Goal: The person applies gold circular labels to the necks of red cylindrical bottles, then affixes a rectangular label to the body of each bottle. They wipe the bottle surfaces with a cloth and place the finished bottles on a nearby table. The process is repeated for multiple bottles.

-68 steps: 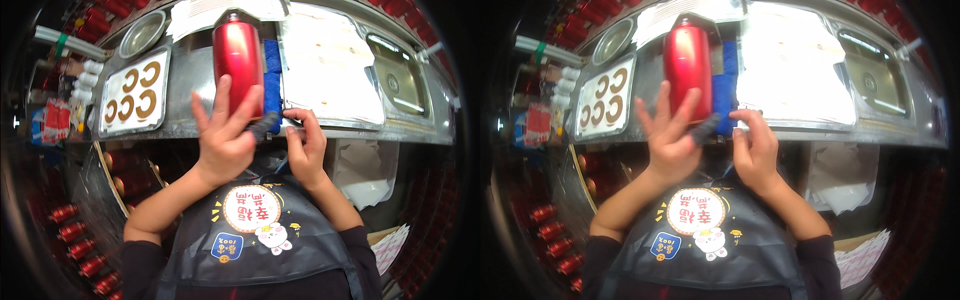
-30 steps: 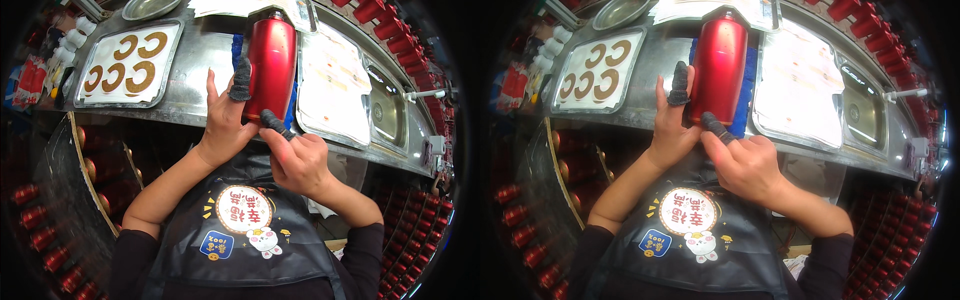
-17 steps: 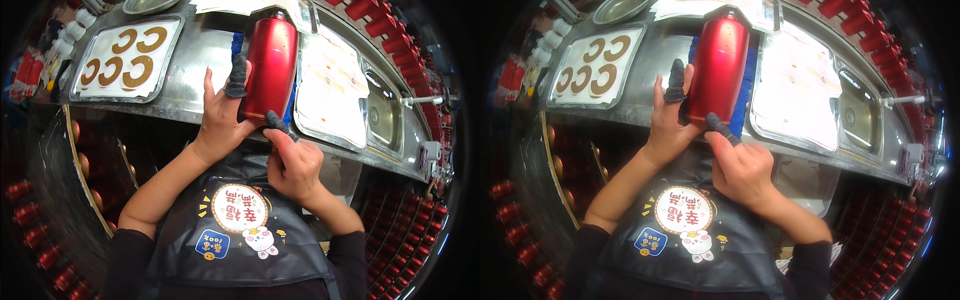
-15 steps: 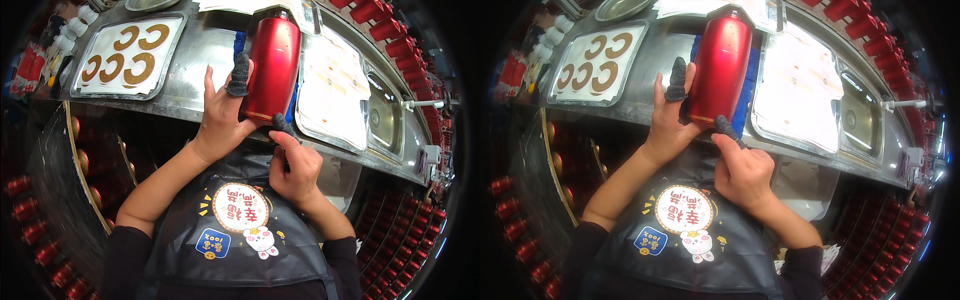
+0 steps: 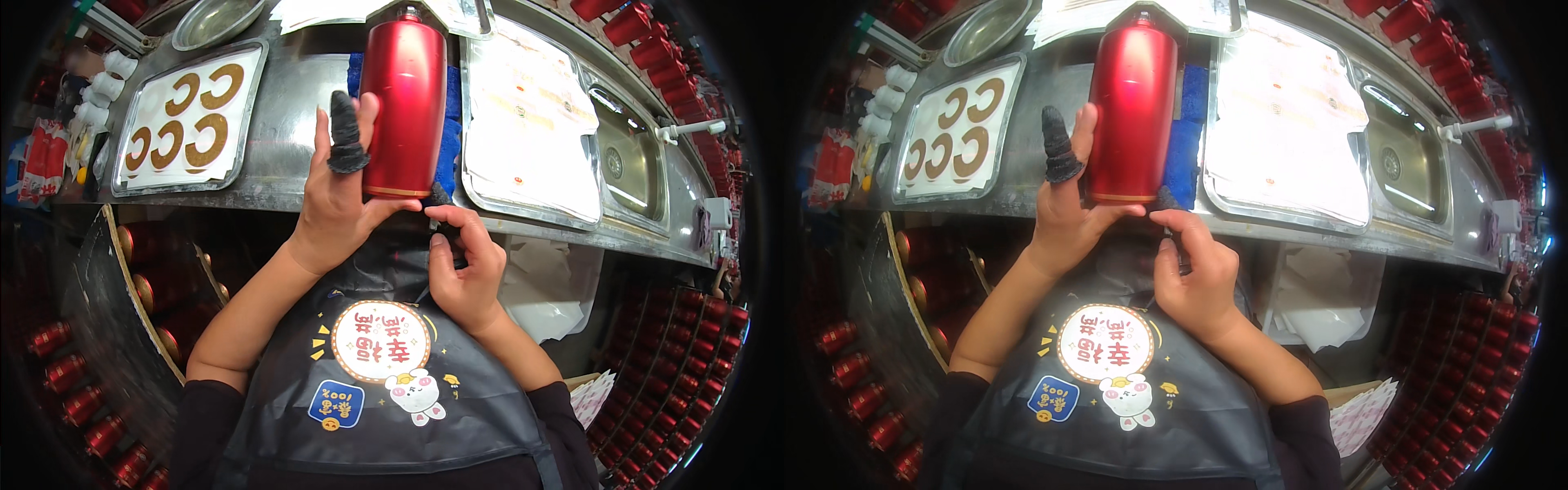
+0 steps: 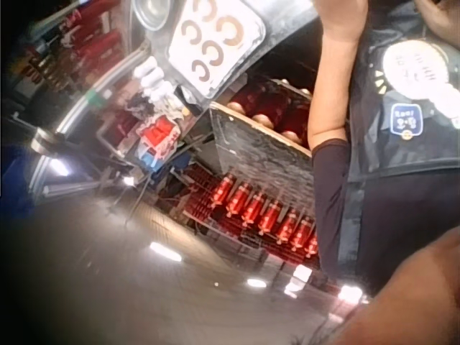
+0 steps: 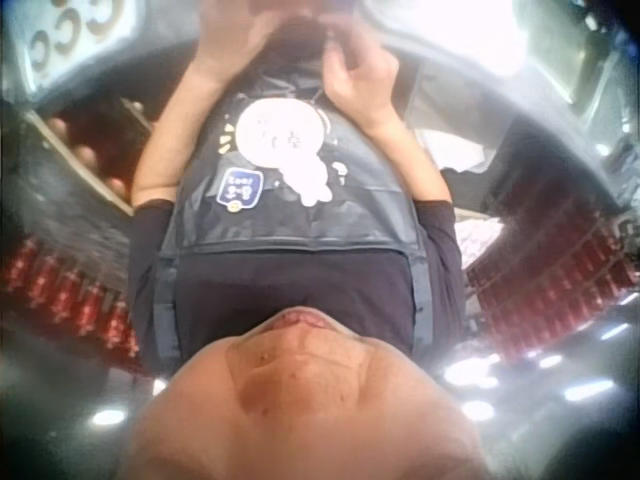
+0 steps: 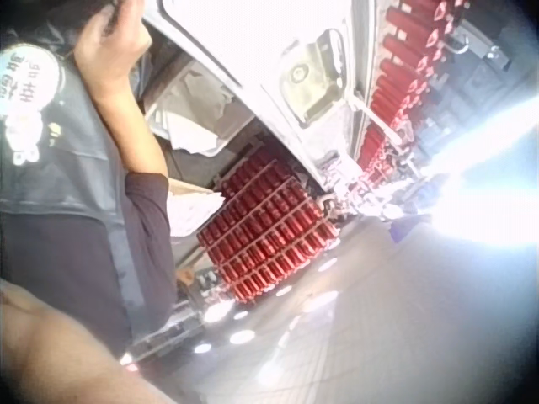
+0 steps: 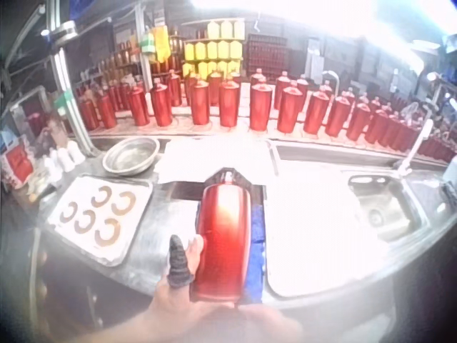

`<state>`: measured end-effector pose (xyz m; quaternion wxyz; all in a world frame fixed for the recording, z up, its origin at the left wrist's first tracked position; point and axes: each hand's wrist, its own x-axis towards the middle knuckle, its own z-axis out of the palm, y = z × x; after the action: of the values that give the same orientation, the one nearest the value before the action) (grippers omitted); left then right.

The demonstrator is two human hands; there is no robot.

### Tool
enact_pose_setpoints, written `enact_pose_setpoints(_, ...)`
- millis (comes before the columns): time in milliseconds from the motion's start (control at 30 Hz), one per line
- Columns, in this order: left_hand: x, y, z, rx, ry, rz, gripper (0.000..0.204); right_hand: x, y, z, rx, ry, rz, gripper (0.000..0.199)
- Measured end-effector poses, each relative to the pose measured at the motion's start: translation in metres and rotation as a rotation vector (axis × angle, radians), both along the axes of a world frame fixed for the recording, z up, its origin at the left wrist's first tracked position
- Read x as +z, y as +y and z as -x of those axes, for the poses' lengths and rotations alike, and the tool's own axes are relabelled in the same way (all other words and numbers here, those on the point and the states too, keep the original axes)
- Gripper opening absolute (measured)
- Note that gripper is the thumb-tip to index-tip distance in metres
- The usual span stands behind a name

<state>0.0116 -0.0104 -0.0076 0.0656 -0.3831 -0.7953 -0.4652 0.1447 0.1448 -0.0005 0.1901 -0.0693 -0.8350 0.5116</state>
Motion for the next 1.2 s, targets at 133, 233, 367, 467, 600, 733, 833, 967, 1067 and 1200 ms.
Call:
enact_pose_setpoints(133,-0.013,-0.013,0.0,0.051,-0.109,0.076,0.095,-0.001,-0.002,0.003,0.036,-0.004,0.074,0.03)
enact_pose_setpoints(233,-0.016,-0.015,0.002,0.071,0.079,0.169,0.092,0.0,0.0,0.003,0.044,-0.035,-0.05,0.032)
enact_pose_setpoints(367,-0.014,-0.013,0.003,0.078,0.121,0.163,0.091,0.003,-0.002,0.002,0.019,0.069,-0.241,0.034)
enact_pose_setpoints(467,-0.009,-0.011,0.0,0.096,0.112,0.144,0.093,0.008,-0.008,0.003,0.026,0.147,-0.312,0.037)
enact_pose_setpoints(600,0.005,-0.024,-0.005,0.118,-0.11,-0.035,0.097,0.024,0.002,0.005,0.307,0.239,-0.303,0.046)
enact_pose_setpoints(733,0.014,-0.077,-0.009,0.345,-0.468,-0.319,0.025,0.026,0.063,-0.022,0.022,0.316,-0.381,0.029)
enact_pose_setpoints(833,-0.012,-0.144,0.005,0.235,-1.251,0.415,0.032,-0.018,0.121,-0.079,0.099,-0.237,-0.122,0.013)
enact_pose_setpoints(967,-0.13,-0.195,0.004,0.688,-1.275,0.883,0.03,-0.162,0.168,-0.149,-0.125,-0.98,-0.224,0.024)
enact_pose_setpoints(1067,-0.216,-0.201,-0.032,0.89,-1.24,1.005,0.029,-0.268,0.169,-0.195,-0.182,-1.111,-0.004,0.027)
enact_pose_setpoints(1200,-0.238,-0.209,-0.083,0.776,-1.176,1.05,0.029,-0.323,0.156,-0.228,-0.257,-1.193,0.1,0.027)
